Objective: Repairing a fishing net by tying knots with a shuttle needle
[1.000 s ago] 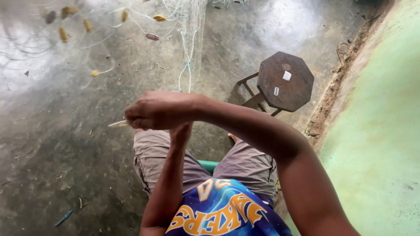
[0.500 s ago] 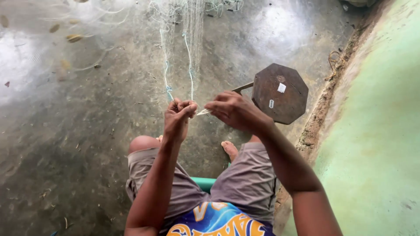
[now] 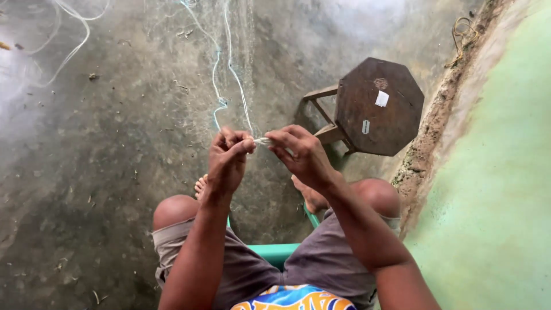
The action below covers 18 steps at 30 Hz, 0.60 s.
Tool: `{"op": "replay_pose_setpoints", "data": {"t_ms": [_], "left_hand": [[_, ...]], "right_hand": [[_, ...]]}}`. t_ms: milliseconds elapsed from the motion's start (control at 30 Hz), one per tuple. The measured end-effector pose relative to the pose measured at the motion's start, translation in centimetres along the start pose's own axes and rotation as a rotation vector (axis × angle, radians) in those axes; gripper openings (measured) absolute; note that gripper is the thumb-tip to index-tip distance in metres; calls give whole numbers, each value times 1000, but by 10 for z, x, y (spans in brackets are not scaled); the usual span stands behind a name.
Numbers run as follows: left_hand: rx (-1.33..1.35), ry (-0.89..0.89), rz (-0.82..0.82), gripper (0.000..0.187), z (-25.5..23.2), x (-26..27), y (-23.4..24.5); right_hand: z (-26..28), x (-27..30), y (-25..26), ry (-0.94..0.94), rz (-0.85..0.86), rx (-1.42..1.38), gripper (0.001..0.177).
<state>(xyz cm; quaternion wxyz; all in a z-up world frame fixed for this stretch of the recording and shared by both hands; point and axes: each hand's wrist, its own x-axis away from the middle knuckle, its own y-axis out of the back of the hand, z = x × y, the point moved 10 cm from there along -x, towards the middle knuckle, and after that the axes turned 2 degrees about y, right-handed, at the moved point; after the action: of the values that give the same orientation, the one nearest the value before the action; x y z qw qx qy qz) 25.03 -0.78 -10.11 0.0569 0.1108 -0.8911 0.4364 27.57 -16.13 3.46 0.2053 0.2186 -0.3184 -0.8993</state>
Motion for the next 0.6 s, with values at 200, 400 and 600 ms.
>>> {"op": "replay_pose_setpoints", "data": {"t_ms": [200,400,600], "left_hand": [[2,14,16,47,7,-3,2],[15,29,34,47,16,-2,2],[9,26,56,47,14,-1,-2]], "right_hand": [[-18,1,-6,-82,-47,-98,23],[-18,7,-8,-55,-126,-222,22],[-20,7,-14,-47,-159,-286,23]]}}
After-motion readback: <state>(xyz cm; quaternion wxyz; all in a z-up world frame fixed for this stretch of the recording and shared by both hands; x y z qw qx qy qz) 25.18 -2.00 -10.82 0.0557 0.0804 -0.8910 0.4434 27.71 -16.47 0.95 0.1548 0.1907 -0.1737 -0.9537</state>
